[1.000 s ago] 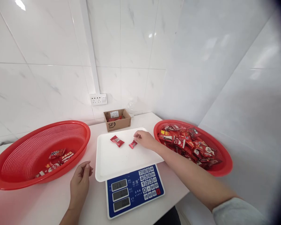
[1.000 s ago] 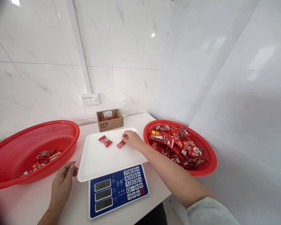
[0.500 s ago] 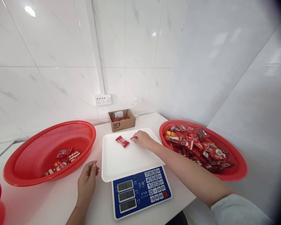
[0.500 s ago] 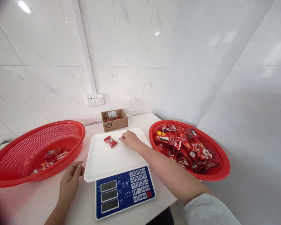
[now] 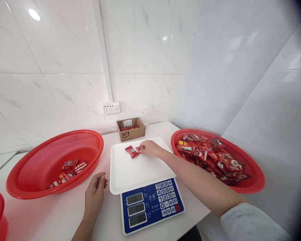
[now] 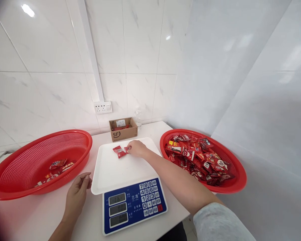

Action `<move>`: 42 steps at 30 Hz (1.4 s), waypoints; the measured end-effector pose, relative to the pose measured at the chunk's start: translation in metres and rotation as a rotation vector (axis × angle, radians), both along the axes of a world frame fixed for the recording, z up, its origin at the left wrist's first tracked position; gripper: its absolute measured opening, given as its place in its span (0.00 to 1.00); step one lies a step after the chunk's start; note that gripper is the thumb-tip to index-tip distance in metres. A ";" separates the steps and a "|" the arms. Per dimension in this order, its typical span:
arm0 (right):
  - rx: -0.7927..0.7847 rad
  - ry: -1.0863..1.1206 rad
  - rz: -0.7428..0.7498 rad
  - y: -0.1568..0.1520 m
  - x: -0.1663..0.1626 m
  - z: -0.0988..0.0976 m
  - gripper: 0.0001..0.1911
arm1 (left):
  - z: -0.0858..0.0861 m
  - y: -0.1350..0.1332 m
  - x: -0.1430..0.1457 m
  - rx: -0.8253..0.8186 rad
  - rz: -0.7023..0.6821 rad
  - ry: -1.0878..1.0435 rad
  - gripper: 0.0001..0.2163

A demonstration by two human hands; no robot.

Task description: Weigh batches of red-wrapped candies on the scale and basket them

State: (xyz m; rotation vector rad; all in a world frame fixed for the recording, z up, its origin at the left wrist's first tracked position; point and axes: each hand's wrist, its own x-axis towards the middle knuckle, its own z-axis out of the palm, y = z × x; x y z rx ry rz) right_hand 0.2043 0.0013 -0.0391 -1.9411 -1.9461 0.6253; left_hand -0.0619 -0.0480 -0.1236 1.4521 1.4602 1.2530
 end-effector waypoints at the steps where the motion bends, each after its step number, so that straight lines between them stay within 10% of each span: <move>1: 0.011 0.002 -0.004 0.000 0.000 -0.001 0.10 | 0.001 0.000 0.000 -0.001 0.001 0.000 0.20; 12: 0.157 -0.075 -0.154 -0.036 0.074 0.022 0.08 | 0.001 0.001 -0.001 -0.019 0.018 0.023 0.20; 19: -0.065 -0.106 -0.187 -0.081 0.144 0.008 0.09 | 0.005 0.000 0.002 -0.042 0.035 0.056 0.21; 33: -0.023 0.116 -0.289 -0.086 0.156 -0.052 0.07 | 0.004 0.002 0.001 -0.068 0.057 0.114 0.21; 42: 0.081 0.373 -0.420 -0.084 0.169 -0.033 0.17 | 0.005 0.002 0.002 -0.115 0.067 0.143 0.23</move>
